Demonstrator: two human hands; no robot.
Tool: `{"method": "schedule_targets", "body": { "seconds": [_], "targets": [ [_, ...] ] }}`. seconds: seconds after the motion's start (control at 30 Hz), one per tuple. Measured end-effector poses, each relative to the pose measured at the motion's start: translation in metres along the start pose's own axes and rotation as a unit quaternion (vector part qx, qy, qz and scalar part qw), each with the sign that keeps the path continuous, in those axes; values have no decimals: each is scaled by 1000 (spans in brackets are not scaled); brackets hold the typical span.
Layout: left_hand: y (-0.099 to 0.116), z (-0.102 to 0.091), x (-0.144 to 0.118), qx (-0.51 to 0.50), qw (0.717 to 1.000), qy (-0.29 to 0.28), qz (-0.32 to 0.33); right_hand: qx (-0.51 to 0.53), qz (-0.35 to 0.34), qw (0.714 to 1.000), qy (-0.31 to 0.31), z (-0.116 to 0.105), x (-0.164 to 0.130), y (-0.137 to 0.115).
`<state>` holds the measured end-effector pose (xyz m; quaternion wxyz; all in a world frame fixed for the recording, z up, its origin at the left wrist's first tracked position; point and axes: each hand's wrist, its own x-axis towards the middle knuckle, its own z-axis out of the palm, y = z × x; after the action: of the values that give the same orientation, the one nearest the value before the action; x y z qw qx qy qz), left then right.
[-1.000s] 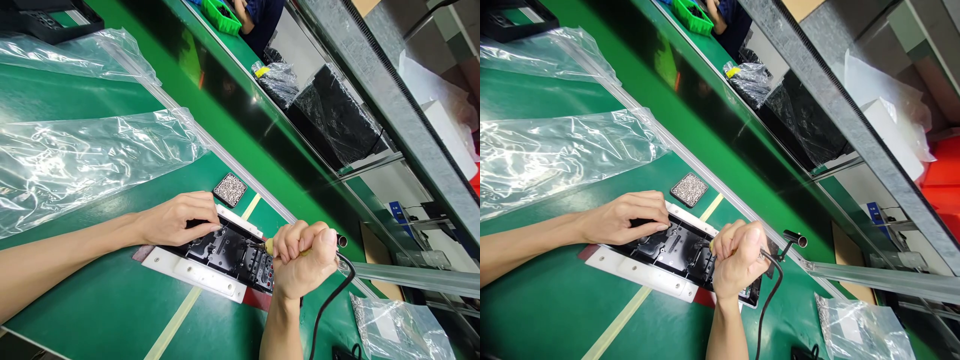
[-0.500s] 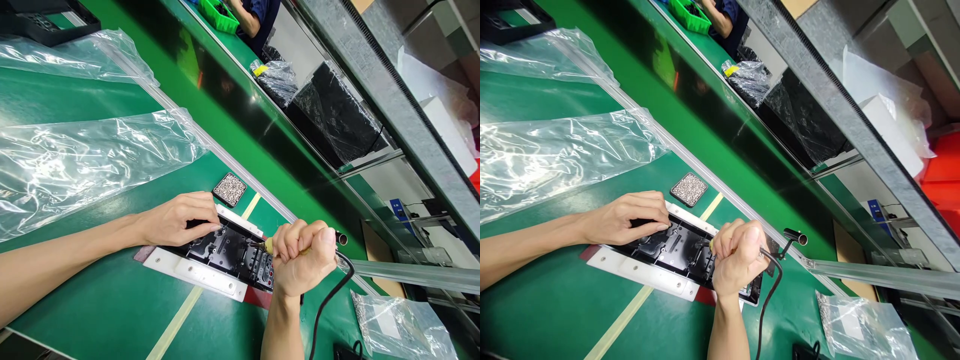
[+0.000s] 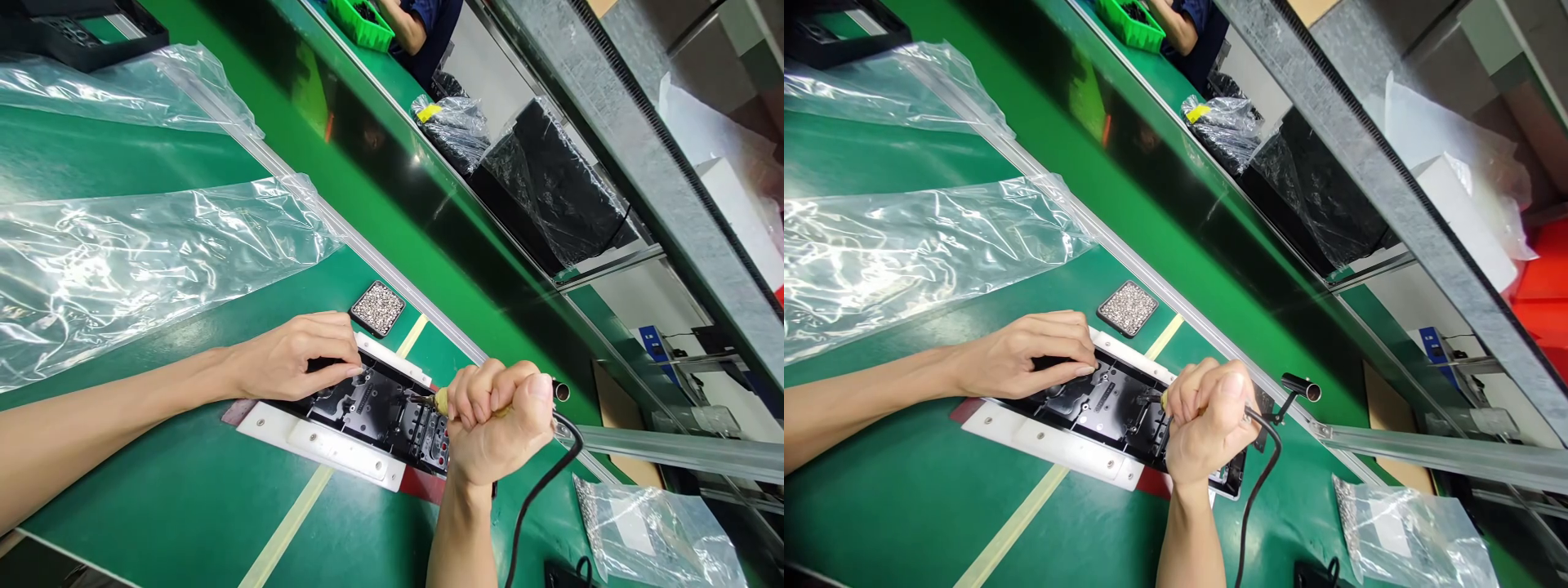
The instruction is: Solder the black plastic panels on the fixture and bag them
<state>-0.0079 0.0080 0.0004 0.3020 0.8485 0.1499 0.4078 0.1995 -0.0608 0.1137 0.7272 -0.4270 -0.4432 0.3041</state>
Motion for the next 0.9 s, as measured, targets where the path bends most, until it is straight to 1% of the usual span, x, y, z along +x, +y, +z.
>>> {"method": "schedule_targets", "body": {
  "seconds": [0.9],
  "targets": [
    [0,1,0,0,1000,6,1,4,-6,1000,-3,-1,0,2]
  ]
}}
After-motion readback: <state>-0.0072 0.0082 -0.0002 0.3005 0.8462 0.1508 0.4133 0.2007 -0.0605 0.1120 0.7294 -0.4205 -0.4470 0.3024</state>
